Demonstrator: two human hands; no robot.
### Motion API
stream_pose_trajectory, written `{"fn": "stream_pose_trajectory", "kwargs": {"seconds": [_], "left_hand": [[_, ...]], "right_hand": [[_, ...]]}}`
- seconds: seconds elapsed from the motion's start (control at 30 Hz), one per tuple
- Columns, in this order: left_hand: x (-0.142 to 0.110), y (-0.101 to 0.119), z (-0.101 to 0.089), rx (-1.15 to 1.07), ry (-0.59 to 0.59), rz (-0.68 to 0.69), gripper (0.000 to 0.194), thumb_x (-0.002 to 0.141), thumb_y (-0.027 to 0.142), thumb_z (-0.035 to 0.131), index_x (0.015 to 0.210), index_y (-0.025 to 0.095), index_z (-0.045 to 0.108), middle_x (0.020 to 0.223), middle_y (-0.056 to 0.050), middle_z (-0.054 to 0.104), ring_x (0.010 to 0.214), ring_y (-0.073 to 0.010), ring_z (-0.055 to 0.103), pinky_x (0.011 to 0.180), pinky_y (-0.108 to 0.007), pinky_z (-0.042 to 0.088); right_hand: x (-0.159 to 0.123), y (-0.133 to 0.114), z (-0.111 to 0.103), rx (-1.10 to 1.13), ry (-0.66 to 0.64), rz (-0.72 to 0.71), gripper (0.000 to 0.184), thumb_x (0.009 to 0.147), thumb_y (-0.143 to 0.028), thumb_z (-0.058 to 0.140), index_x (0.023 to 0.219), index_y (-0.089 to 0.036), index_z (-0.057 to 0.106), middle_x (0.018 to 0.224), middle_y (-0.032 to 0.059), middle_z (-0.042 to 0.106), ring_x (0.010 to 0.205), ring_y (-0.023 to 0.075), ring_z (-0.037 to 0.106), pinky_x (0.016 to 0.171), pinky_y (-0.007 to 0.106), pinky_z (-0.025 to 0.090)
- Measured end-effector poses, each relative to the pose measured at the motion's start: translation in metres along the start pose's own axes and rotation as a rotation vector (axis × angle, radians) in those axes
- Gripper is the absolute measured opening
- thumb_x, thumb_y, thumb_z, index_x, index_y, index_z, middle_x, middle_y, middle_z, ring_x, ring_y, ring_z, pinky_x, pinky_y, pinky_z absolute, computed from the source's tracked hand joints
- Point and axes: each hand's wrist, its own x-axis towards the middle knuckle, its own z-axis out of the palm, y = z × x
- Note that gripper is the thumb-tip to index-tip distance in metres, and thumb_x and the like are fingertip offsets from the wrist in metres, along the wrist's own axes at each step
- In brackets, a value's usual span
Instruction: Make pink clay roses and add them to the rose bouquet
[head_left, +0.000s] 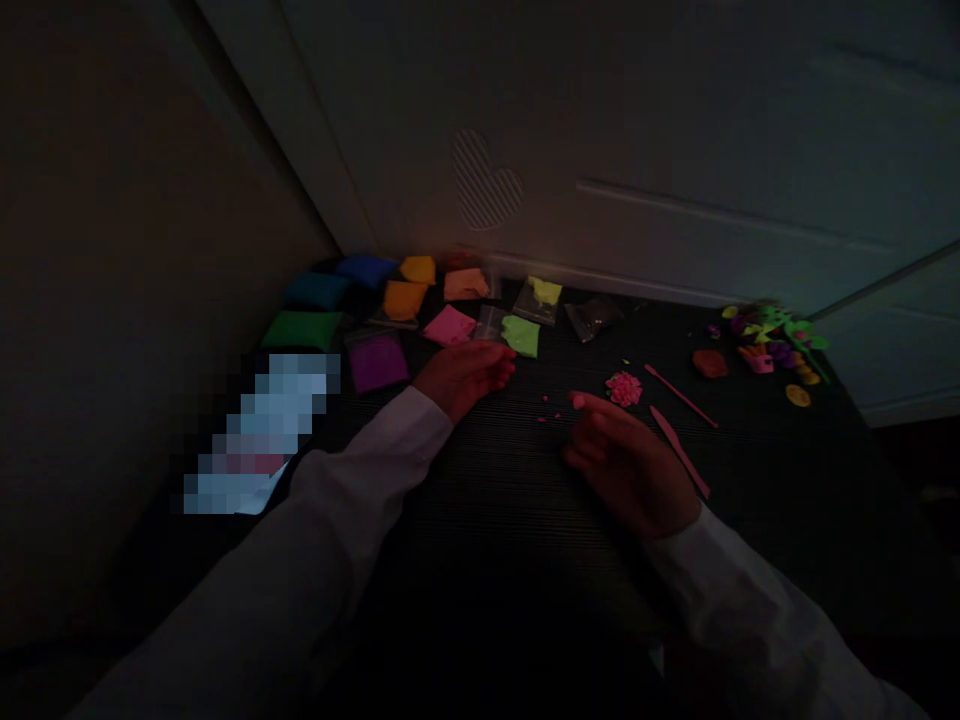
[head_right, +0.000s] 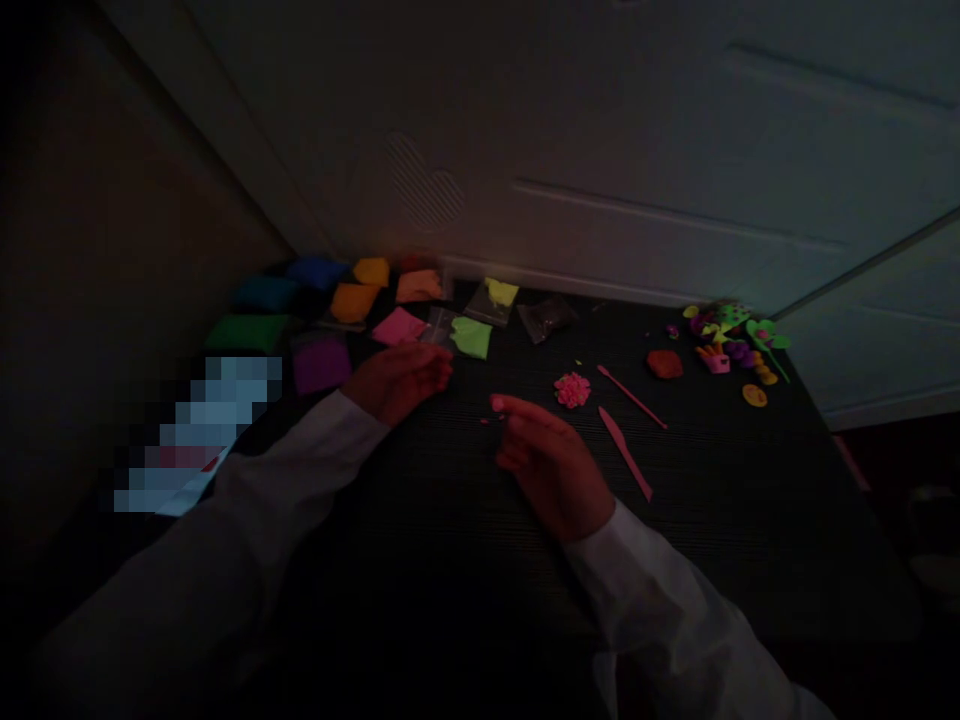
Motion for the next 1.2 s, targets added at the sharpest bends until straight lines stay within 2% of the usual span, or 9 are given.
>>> {"fn": "stream_pose_trajectory", "kwargs": {"seconds": [0.1, 0.2, 0.33, 0.47, 0.63, 0.9, 1.07, 1.2], "left_hand": [[-0.008, -0.003, 0.011, 0.221, 0.006, 0.134, 0.015, 0.061, 0.025, 0.064, 0.073, 0.015, 0.063, 0.066, 0.0, 0.06, 0.06, -0.0075, 0.053, 0.058, -0.021, 0.041], [-0.017, -0.008, 0.023, 0.465, -0.098, 0.229, 0.023, 0.059, 0.023, 0.066, 0.08, 0.016, 0.062, 0.073, 0.0, 0.06, 0.067, -0.0088, 0.053, 0.062, -0.021, 0.042], [-0.025, -0.014, 0.027, 0.589, -0.165, 0.335, 0.034, 0.059, 0.023, 0.067, 0.091, 0.017, 0.06, 0.076, -0.002, 0.057, 0.067, -0.0096, 0.052, 0.062, -0.023, 0.042], [-0.026, -0.013, 0.025, 0.574, -0.162, 0.383, 0.032, 0.058, 0.021, 0.067, 0.09, 0.018, 0.061, 0.077, -0.002, 0.056, 0.066, -0.0091, 0.052, 0.061, -0.022, 0.043], [-0.023, -0.009, 0.024, 0.533, -0.189, 0.351, 0.019, 0.062, 0.02, 0.064, 0.081, 0.02, 0.065, 0.076, 0.0, 0.059, 0.07, -0.0092, 0.055, 0.062, -0.02, 0.043], [-0.02, -0.008, 0.019, 0.621, -0.158, 0.369, 0.005, 0.064, 0.022, 0.063, 0.068, 0.019, 0.065, 0.069, 0.002, 0.061, 0.066, -0.0086, 0.054, 0.064, -0.021, 0.041], [-0.02, -0.006, 0.019, 0.636, -0.126, 0.29, 0.009, 0.066, 0.025, 0.06, 0.064, 0.016, 0.061, 0.065, 0.003, 0.058, 0.063, -0.0072, 0.051, 0.062, -0.02, 0.039], [-0.013, -0.011, 0.014, 0.513, -0.048, 0.292, 0.012, 0.071, 0.028, 0.055, 0.067, 0.016, 0.055, 0.057, 0.005, 0.05, 0.055, -0.0054, 0.044, 0.056, -0.02, 0.035]], "right_hand": [[0.001, -0.003, 0.0, 0.096, -0.069, 0.044, 0.029, 0.073, -0.017, 0.039, 0.098, -0.019, 0.054, 0.06, -0.0033, 0.019, 0.053, 0.0082, 0.022, 0.05, 0.022, 0.028], [0.0, -0.002, 0.001, 0.177, -0.119, 0.083, 0.034, 0.072, -0.013, 0.036, 0.102, -0.017, 0.052, 0.06, -0.0032, 0.019, 0.053, 0.008, 0.021, 0.049, 0.021, 0.024], [-0.001, 0.002, 0.002, 0.274, -0.18, 0.1, 0.036, 0.073, -0.01, 0.036, 0.106, -0.013, 0.05, 0.059, -0.0031, 0.023, 0.054, 0.0071, 0.021, 0.05, 0.021, 0.022], [0.0, 0.004, 0.001, 0.284, -0.185, 0.103, 0.036, 0.074, -0.009, 0.036, 0.106, -0.013, 0.051, 0.059, -0.0031, 0.025, 0.054, 0.0067, 0.022, 0.052, 0.022, 0.022], [0.0, 0.005, 0.0, 0.174, -0.174, 0.058, 0.035, 0.073, -0.008, 0.037, 0.104, -0.011, 0.053, 0.056, -0.0031, 0.028, 0.052, 0.0064, 0.023, 0.052, 0.023, 0.021], [0.001, 0.008, -0.001, 0.109, -0.163, 0.048, 0.033, 0.074, -0.008, 0.04, 0.103, -0.011, 0.054, 0.056, -0.0033, 0.028, 0.052, 0.0061, 0.024, 0.052, 0.024, 0.019], [0.0, 0.007, -0.001, 0.113, -0.144, 0.05, 0.032, 0.075, -0.01, 0.04, 0.104, -0.012, 0.054, 0.056, -0.0032, 0.028, 0.053, 0.0061, 0.024, 0.052, 0.023, 0.02], [0.001, 0.003, -0.002, 0.12, -0.133, 0.047, 0.032, 0.075, -0.01, 0.04, 0.104, -0.012, 0.053, 0.057, -0.0033, 0.028, 0.053, 0.0061, 0.024, 0.052, 0.023, 0.021]]}}
